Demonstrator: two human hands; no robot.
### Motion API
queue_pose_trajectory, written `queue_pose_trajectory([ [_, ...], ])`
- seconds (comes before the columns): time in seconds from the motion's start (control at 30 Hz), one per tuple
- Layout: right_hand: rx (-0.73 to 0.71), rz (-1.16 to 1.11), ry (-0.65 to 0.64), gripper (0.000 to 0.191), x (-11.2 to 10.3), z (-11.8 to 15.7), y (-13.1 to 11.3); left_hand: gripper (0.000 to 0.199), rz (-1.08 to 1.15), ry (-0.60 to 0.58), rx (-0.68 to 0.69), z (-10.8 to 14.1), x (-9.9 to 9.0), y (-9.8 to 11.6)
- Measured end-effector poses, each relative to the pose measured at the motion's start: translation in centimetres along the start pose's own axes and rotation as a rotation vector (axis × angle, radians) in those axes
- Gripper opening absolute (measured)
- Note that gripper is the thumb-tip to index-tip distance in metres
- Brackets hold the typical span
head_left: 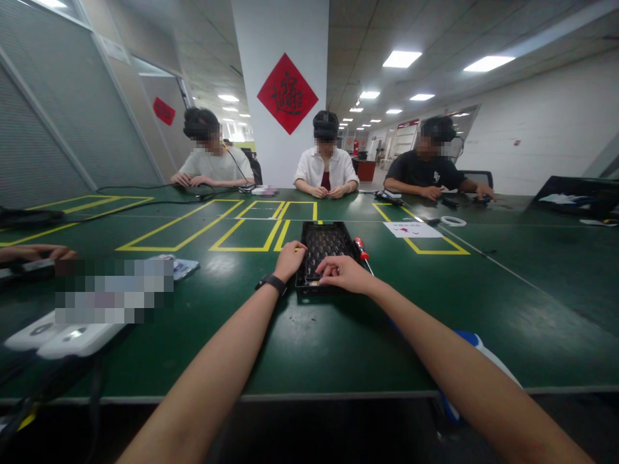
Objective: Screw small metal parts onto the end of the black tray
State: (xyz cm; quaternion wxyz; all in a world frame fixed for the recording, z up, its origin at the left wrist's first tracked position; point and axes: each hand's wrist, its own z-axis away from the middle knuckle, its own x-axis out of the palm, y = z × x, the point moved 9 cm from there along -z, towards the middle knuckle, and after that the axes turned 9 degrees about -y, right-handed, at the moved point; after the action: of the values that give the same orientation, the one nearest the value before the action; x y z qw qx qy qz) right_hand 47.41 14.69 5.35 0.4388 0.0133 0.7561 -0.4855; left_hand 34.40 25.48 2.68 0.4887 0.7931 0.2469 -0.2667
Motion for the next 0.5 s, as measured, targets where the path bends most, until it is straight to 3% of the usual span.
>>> queue_pose_trajectory([
  [0.5,-0.002,0.188,-0.006,0.023,-0.24,0.07,-0.63,0.023,0.014,-0.001,-0.009,-0.04,0.04,-0.11],
])
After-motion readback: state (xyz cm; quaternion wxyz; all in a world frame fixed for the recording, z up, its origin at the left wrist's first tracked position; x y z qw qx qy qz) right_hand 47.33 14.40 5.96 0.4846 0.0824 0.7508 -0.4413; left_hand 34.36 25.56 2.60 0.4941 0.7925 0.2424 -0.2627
